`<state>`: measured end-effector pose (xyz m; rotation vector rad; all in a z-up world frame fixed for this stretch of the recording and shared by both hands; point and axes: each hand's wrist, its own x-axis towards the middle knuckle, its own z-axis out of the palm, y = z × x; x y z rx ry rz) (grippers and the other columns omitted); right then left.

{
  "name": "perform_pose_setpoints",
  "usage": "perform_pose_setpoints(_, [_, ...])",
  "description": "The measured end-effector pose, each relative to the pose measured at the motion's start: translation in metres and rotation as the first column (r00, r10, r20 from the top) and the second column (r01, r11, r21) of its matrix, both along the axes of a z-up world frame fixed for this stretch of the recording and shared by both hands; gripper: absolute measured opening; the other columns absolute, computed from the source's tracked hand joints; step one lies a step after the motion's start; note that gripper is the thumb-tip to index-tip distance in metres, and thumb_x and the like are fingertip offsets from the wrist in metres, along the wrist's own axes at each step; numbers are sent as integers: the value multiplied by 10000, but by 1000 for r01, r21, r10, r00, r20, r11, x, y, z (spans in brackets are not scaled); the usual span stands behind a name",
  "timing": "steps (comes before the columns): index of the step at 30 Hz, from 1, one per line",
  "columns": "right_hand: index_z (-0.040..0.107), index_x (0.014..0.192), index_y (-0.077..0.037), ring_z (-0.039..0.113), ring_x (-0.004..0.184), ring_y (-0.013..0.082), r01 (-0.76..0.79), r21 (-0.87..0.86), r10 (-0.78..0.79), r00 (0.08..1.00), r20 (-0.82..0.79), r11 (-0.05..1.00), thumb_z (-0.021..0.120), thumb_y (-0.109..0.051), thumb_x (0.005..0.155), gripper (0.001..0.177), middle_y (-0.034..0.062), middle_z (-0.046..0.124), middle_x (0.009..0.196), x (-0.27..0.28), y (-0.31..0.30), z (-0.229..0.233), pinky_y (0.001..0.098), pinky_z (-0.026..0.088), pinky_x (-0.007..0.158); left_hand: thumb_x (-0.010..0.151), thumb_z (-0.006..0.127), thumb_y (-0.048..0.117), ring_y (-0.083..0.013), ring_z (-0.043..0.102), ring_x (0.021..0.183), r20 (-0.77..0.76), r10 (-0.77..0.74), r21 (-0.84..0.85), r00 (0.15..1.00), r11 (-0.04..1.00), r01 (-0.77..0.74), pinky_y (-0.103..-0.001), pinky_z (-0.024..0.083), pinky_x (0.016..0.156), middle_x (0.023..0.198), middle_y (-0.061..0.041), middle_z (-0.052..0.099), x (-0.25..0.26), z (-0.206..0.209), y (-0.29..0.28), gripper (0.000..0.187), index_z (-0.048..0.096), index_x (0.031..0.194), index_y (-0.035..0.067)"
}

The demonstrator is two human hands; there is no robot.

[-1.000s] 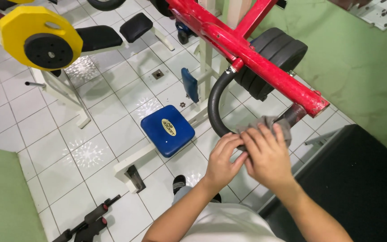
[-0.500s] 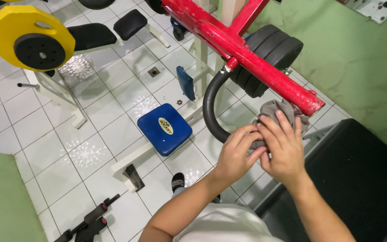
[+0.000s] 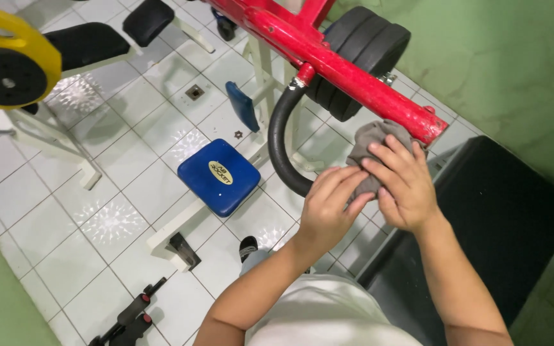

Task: Wiping down various exercise machines and weights with a cloth.

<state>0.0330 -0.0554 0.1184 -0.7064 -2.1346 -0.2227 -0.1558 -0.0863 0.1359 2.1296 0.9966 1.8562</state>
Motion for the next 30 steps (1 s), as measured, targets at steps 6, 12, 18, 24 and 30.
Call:
perform_pose_setpoints(6, [671,1357,-99,401,1478,370,183,55,-171,969,-179,981,443,-350,1023,476,130,614,1432,-41,-11,-29,507,40,1282,822,846,102,-315,745,982,-32,-91,-44,995,995,90,-450,575,954,1049,-104,742,-22,-12,3,304,742,1098,30])
perform_pose_setpoints(12, [723,1310,-239,538,1375,296,247,175,-236,968,-80,953,597,-335,937,405,17,672,1369,-48,-19,-52,524,128,1282,798,852,46,-317,743,1042,-65,-78,-71,995,995,74,-466,537,1005,1059,-95,751,-50,-15,-5,251,763,1032,31])
perform_pose_setpoints(18, [767,1234,-213,595,1327,292,227,24,-225,972,-73,974,727,-296,929,319,38,703,1337,-48,-29,-22,478,123,1292,808,852,77,-294,733,1073,-59,-137,-92,989,987,131,-440,547,1029,1088,-55,728,-48,-25,4,273,739,1056,58])
perform_pose_setpoints(24, [778,1204,-219,617,1293,289,417,-3,-417,907,-56,909,722,-325,934,296,33,718,1309,-95,-49,-28,472,106,1302,832,848,144,-231,733,1102,-94,-232,-74,968,971,226,-419,466,1103,1078,-19,731,-85,-39,23,209,751,1009,88])
perform_pose_setpoints(30, [788,1180,-232,699,1121,287,724,157,-718,688,-108,671,683,-305,983,234,54,742,1245,-192,-32,-48,489,345,1177,881,812,143,-283,717,1154,-203,-294,106,934,942,319,-499,342,1178,1140,-63,763,-148,-61,79,178,778,1052,106])
